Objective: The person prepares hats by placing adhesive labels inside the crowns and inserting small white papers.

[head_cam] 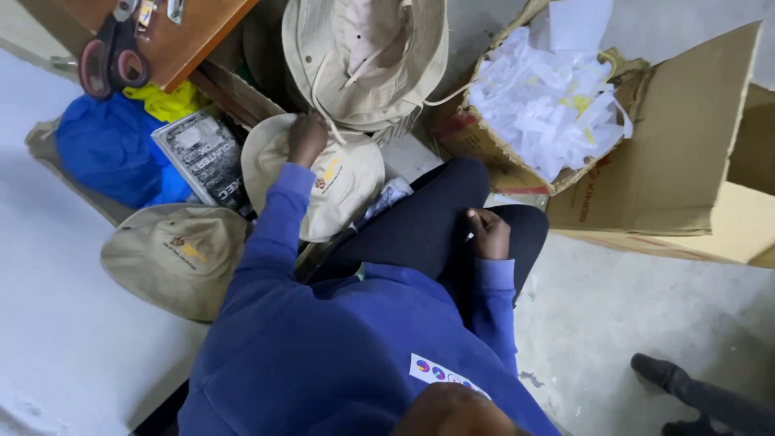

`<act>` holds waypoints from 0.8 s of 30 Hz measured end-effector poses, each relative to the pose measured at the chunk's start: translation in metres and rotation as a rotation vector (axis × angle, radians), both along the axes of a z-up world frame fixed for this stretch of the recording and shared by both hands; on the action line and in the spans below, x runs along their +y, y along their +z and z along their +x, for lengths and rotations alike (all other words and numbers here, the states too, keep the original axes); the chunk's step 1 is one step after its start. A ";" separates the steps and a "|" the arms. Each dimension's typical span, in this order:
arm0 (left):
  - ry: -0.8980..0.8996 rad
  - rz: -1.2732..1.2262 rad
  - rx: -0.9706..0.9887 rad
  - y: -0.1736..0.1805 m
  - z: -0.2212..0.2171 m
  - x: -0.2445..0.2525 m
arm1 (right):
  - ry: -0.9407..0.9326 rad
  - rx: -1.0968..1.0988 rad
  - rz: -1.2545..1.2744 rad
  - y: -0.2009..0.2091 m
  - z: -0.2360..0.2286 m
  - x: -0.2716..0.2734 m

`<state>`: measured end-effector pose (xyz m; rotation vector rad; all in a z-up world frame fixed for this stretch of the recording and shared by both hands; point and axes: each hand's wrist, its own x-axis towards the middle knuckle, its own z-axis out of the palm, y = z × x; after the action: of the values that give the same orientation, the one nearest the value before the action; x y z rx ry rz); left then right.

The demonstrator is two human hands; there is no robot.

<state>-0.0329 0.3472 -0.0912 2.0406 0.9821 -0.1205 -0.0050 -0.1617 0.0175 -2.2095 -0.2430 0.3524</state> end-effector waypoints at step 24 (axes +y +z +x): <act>-0.704 0.344 -0.511 0.342 -0.085 -0.142 | 0.303 0.304 1.020 0.135 -0.065 0.045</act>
<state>-0.1179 0.2051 0.2507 2.4748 -0.0597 0.2079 -0.0696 -0.1167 0.1529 -1.0998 -0.4665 0.5658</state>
